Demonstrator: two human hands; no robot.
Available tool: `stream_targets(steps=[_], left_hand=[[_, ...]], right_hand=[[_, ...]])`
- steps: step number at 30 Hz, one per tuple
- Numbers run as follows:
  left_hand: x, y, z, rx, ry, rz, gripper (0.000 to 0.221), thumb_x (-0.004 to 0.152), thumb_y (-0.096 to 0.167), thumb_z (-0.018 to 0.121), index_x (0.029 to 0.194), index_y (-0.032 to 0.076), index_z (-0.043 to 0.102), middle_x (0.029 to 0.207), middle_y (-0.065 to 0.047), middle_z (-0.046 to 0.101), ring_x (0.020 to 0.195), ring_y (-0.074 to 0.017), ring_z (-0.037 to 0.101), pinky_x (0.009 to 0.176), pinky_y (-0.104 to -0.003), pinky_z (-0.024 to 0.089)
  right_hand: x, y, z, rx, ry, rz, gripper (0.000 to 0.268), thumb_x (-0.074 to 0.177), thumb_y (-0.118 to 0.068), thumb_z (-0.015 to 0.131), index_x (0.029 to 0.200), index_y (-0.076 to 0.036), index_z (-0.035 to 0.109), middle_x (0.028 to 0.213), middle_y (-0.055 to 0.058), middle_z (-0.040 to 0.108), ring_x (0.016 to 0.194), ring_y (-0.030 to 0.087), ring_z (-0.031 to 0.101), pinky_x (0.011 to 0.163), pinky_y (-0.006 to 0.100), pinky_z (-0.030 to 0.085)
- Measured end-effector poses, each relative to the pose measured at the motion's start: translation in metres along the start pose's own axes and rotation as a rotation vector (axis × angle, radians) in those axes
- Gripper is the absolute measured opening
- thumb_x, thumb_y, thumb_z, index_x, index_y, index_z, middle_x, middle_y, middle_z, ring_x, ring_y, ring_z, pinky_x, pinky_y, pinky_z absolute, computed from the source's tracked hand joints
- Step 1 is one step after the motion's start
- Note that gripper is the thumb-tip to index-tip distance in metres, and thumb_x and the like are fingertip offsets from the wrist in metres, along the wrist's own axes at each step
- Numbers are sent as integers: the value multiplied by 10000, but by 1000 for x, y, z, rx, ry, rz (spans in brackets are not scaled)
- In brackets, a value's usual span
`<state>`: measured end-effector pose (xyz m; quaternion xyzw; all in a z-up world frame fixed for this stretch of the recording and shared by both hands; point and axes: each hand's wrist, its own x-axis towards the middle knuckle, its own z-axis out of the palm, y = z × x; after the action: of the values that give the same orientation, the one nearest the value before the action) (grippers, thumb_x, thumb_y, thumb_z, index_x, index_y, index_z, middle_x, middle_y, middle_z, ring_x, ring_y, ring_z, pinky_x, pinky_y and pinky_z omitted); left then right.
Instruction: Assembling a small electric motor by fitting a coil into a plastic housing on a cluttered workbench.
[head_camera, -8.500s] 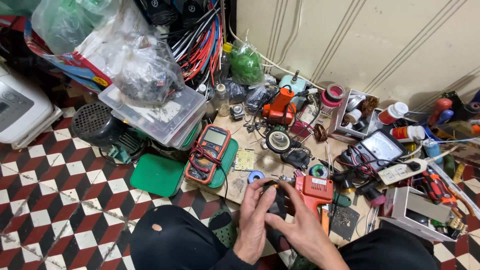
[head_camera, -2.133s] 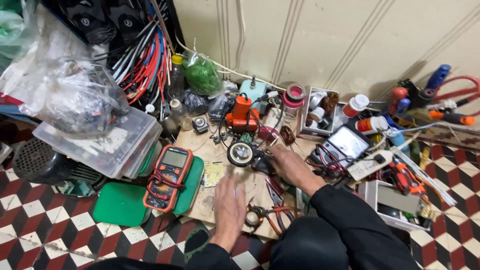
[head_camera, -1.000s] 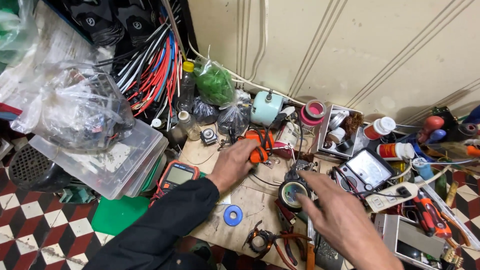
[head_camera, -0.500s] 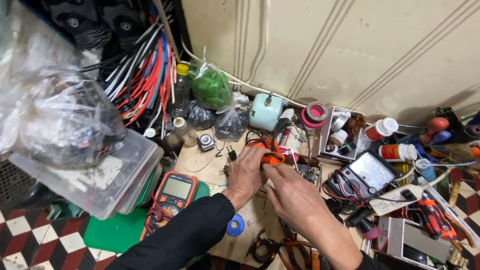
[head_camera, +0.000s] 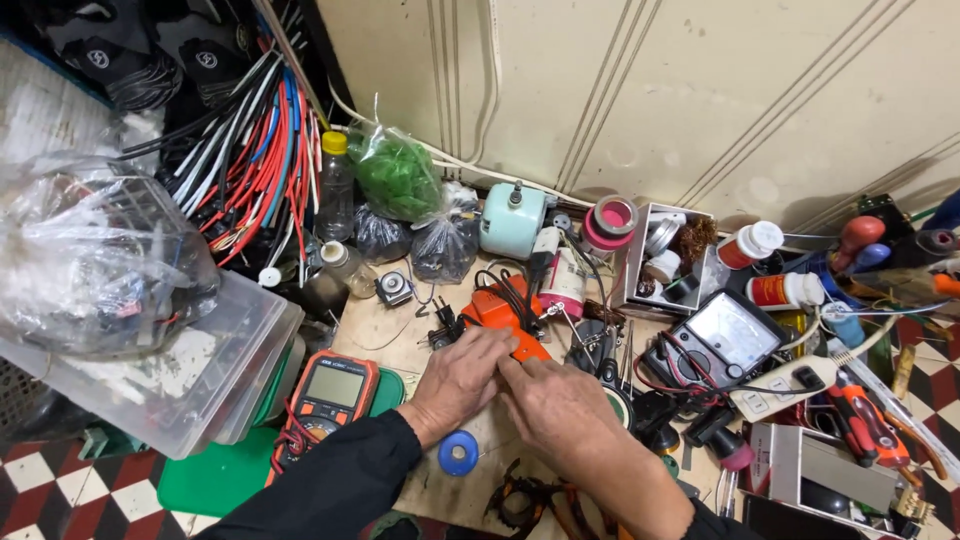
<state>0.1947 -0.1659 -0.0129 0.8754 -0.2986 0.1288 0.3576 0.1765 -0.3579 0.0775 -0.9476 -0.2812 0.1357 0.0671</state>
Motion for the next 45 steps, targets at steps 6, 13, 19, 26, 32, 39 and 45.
stream_targets(steps=[6, 13, 19, 26, 32, 39, 45], left_hand=[[-2, -6, -4, 150, -92, 191, 375, 925, 121, 746, 1287, 53, 679, 1362, -86, 723, 1220, -281, 680, 952, -363, 612], [-16, 0, 0, 23, -113, 89, 487, 950, 132, 663, 1414, -15, 667, 1465, -197, 712, 1318, -341, 670, 1089, -405, 582], [23, -23, 2, -128, -8, -154, 354, 1029, 74, 549, 1352, 59, 691, 844, -48, 693, 650, -169, 589, 590, -326, 554], [86, -142, 65, 225, 34, -390, 250, 1006, 210, 676, 885, 5, 753, 920, -213, 750, 785, -485, 703, 771, -566, 575], [138, -158, 82, 431, -273, -581, 322, 886, 313, 829, 966, 1, 841, 951, -205, 819, 828, -457, 778, 766, -532, 629], [132, -160, 100, 613, -181, -586, 127, 838, 189, 812, 863, 66, 834, 826, -126, 815, 713, -344, 782, 667, -458, 613], [119, -157, 94, 564, -288, -710, 402, 893, 415, 885, 1019, 34, 853, 948, -164, 830, 868, -357, 795, 826, -470, 623]], right_hand=[[-6, 8, 4, -13, -80, -15, 254, 1148, -308, 540, 1205, -76, 628, 896, 106, 763, 763, 284, 760, 736, 441, 651], [-1, 8, 6, 13, -129, 69, 317, 1085, -338, 603, 1330, -138, 601, 1055, 84, 794, 862, 303, 793, 763, 428, 682], [1, 7, 14, -7, -124, 125, 421, 1107, -310, 578, 1441, -66, 504, 886, 98, 792, 677, 296, 789, 610, 414, 693], [9, 11, 29, -98, -137, 224, 355, 1146, -406, 514, 1081, -79, 635, 834, 107, 776, 671, 322, 772, 591, 439, 623], [10, 18, 29, -57, -101, 178, 281, 1111, -346, 602, 1028, -81, 644, 759, 96, 782, 659, 319, 782, 592, 443, 611], [15, 24, 33, -108, -135, 151, 169, 1080, -238, 593, 1094, -69, 591, 732, 104, 767, 617, 311, 756, 538, 432, 582], [19, 19, 22, -96, -284, 177, 181, 1087, -169, 649, 1204, -43, 593, 742, 86, 756, 565, 215, 678, 485, 334, 542]])
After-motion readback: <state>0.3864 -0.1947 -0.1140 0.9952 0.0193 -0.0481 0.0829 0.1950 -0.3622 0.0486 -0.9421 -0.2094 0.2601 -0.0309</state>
